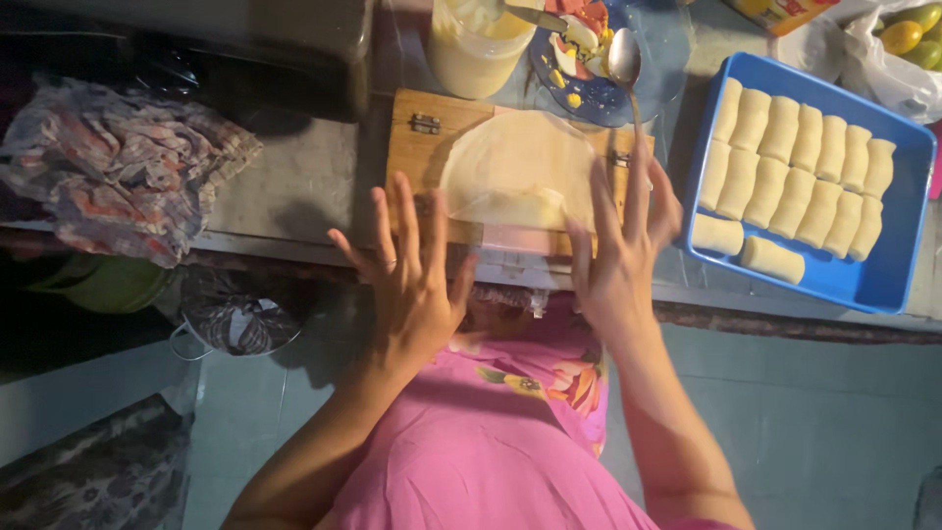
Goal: The person cooks thin crepes in a small pan, then fills them with chopped egg and ham plus a creamy spread, rolls them tightly, and places them on a blue tray. The process repeats for multiple rolls.
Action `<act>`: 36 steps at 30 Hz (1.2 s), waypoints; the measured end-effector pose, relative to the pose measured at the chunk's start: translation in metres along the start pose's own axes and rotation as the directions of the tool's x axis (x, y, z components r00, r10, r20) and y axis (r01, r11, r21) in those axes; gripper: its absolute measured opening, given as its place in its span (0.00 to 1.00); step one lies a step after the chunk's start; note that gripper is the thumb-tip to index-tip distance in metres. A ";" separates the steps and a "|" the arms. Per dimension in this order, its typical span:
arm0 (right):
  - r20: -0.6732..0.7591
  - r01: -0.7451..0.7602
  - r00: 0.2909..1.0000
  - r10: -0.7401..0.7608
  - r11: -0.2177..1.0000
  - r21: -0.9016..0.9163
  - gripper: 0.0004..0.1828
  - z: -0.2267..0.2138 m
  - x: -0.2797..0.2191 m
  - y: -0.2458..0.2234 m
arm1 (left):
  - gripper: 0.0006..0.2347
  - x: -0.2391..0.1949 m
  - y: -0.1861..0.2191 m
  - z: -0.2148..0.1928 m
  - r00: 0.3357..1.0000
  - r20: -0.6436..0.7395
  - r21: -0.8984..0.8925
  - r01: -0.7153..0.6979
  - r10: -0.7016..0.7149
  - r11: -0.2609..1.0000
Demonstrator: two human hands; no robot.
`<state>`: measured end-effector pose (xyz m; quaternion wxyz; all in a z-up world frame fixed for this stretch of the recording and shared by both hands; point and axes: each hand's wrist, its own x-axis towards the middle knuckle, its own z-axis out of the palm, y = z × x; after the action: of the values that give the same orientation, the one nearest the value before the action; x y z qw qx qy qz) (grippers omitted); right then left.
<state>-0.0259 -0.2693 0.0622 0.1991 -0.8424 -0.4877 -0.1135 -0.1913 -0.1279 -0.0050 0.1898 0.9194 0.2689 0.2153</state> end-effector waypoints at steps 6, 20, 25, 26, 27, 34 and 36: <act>0.184 0.453 0.822 -0.540 0.814 0.363 0.28 0.027 0.095 -0.008 | 0.36 -0.017 0.005 -0.003 0.999 -0.036 -0.203 0.022 -0.030 0.979; 0.183 0.304 0.847 -0.499 0.738 0.603 0.11 0.017 0.109 0.018 | 0.30 -0.011 0.027 0.016 0.998 -0.031 -0.237 -0.058 0.052 0.970; 0.190 0.190 0.905 -0.380 0.761 0.620 0.07 0.014 0.093 0.030 | 0.27 -0.007 0.035 0.016 0.999 -0.012 -0.268 -0.035 0.033 0.963; 0.188 0.171 0.914 -0.360 0.760 0.628 0.07 0.015 0.091 0.031 | 0.26 -0.006 0.036 0.016 0.999 -0.029 -0.291 -0.032 0.024 0.956; 0.183 0.165 0.918 -0.352 0.757 0.632 0.07 0.016 0.090 0.033 | 0.25 -0.006 0.036 0.015 0.999 -0.046 -0.315 -0.029 0.015 0.949; 0.183 0.058 0.944 -0.273 0.687 0.724 0.07 0.024 0.083 0.041 | 0.23 -0.003 0.038 0.004 0.996 -0.087 -0.259 -0.059 0.038 0.964; 0.171 0.044 0.954 -0.245 0.682 0.730 0.09 0.027 0.083 0.041 | 0.24 -0.001 0.043 0.004 0.992 -0.111 -0.277 -0.089 0.060 0.957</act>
<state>0.0508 -0.2108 0.0611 0.4383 -0.6629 -0.5798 0.1796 -0.1722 -0.1628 0.0116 0.2964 0.8804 0.2101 0.3048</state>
